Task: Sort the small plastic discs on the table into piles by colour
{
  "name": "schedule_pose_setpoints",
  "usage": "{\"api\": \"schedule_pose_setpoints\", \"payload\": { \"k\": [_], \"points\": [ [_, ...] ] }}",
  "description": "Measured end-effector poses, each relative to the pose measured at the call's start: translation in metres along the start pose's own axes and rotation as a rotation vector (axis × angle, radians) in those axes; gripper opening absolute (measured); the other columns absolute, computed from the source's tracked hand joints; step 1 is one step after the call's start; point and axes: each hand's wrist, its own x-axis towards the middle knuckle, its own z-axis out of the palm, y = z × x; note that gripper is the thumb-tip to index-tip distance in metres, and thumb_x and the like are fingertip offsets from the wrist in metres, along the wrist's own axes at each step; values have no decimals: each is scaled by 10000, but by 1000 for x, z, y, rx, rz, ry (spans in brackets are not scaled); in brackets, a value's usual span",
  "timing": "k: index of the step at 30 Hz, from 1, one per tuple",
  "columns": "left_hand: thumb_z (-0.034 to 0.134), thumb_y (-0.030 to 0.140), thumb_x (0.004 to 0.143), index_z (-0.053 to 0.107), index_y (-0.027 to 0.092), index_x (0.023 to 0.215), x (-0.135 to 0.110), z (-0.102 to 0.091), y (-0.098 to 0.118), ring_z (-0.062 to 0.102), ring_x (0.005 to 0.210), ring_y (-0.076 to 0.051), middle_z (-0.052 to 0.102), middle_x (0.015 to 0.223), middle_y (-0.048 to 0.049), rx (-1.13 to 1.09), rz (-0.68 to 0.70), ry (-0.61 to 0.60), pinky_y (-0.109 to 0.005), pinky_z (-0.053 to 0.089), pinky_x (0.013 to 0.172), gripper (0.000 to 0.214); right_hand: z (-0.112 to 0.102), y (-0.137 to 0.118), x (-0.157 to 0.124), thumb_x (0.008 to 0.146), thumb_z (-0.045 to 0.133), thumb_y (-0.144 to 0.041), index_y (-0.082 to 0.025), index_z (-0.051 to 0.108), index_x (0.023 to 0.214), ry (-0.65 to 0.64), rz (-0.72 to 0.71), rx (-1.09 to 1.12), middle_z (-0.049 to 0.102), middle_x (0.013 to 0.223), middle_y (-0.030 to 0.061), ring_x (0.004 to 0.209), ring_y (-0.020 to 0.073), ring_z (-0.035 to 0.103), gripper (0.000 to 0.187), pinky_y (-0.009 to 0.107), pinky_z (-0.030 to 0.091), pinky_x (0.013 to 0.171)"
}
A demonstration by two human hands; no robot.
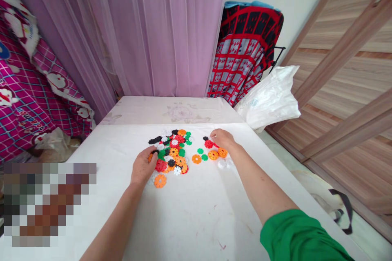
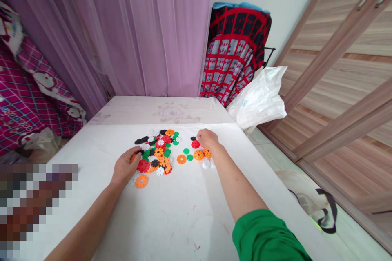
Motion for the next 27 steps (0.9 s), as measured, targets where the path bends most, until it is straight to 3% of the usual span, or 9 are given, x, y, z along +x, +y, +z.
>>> {"api": "schedule_pose_setpoints", "payload": {
  "k": [4,8,27],
  "points": [
    [489,353,825,698,242,1047,0,0,0,644,1075,-228,717,1130,-35,6,-5,-4,-359,488,990,324,-2,-7,-8,764,659,-305,-264,720,1007,-19,-97,-101,688,1124,58,1166,244,521,254,338,361,938],
    [480,361,828,694,234,1051,0,0,0,640,1084,-233,714,1141,-44,8,0,-7,-367,482,1000,334,-2,-17,-14,730,681,-314,-221,708,1008,-37,-138,-173,698,1049,107,1133,283,515,294,384,331,931],
    [463,373,841,684,213,1075,0,0,0,632,1106,-232,701,1170,-61,13,-3,-25,-369,468,1016,359,7,-23,-13,785,597,-238,-225,708,975,-59,-165,-205,709,1052,78,1079,275,536,220,367,344,860]
  ]
}}
